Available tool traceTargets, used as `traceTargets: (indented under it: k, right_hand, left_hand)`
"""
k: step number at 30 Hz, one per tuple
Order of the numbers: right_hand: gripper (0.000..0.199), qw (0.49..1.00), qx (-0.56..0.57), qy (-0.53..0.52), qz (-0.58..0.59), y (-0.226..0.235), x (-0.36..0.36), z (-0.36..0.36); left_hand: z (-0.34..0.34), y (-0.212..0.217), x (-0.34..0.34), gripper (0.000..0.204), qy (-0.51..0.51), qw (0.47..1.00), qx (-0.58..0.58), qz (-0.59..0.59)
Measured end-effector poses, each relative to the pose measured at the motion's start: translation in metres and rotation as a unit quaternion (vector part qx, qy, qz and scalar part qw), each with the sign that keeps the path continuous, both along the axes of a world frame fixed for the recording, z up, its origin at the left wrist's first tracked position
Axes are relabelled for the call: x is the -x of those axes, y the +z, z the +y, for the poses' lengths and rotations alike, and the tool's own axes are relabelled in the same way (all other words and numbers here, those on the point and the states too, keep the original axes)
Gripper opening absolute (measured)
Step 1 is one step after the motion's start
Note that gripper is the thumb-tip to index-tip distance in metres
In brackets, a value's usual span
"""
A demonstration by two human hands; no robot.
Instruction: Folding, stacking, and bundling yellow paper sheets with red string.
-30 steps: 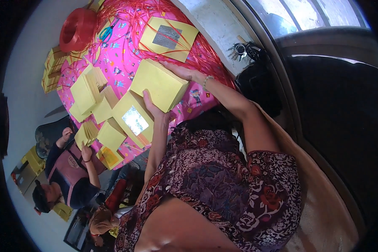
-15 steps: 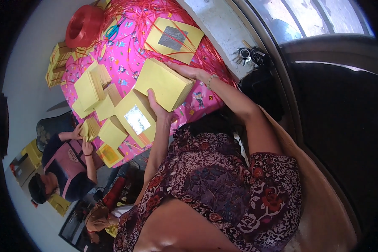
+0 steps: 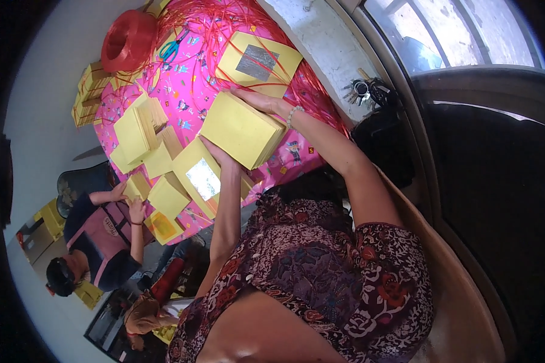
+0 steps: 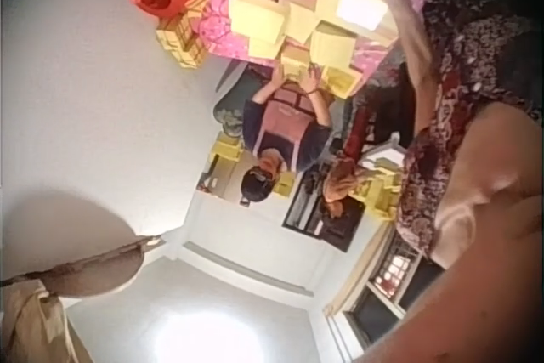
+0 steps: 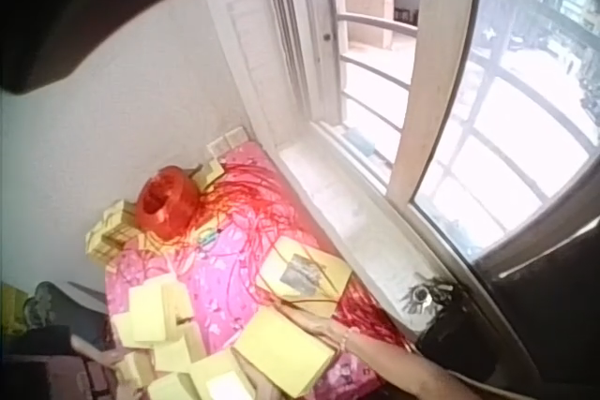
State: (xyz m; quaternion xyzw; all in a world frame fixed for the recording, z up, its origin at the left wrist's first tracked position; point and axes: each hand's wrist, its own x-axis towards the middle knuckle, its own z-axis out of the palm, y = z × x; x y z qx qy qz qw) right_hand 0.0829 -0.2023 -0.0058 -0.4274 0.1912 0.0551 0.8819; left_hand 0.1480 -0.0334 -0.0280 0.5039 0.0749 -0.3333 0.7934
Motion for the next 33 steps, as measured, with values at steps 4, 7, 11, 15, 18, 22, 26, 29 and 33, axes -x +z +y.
traceTargets:
  k: [4,7,11,15,18,22,26,29,33]
  right_hand:
    - [0.063,1.000,-0.018,0.008,0.004,-0.014,0.004,-0.007]
    - [0.062,0.998,-0.056,0.020,0.020,-0.015,0.000,-0.003]
    - [0.061,0.996,-0.079,0.029,0.035,-0.017,0.000,-0.002]
    - [0.060,0.998,-0.057,0.023,0.019,-0.018,0.000,0.001]
    - [0.058,0.998,-0.058,0.032,0.016,-0.015,-0.002,0.003]
    - [0.058,0.999,-0.025,0.032,0.005,-0.012,-0.002,0.000]
    - [0.055,0.998,0.041,-0.026,-0.043,-0.014,-0.004,-0.003]
    - [0.056,0.999,-0.050,0.010,-0.001,-0.014,-0.004,0.001]
    - [0.058,0.994,-0.110,0.003,0.000,-0.029,-0.004,0.006]
  left_hand:
    - [-0.011,0.008,0.009,0.072,-0.017,1.000,0.018,0.007]
    - [-0.012,0.012,0.012,0.072,-0.015,1.000,0.023,0.006]
    - [-0.013,0.017,0.016,0.072,-0.008,0.999,0.040,0.008]
    - [-0.012,0.016,0.016,0.072,-0.009,0.998,0.064,0.000]
    - [-0.007,0.017,0.016,0.072,-0.002,0.997,0.073,0.009]
    - [-0.006,0.021,0.015,0.072,0.001,0.999,0.043,0.023]
    - [-0.006,0.021,0.025,0.072,0.011,1.000,0.007,0.021]
    - [0.002,-0.003,0.029,0.073,0.026,0.999,0.041,0.022]
    - [0.011,-0.027,0.025,0.063,0.022,0.995,0.071,0.061]
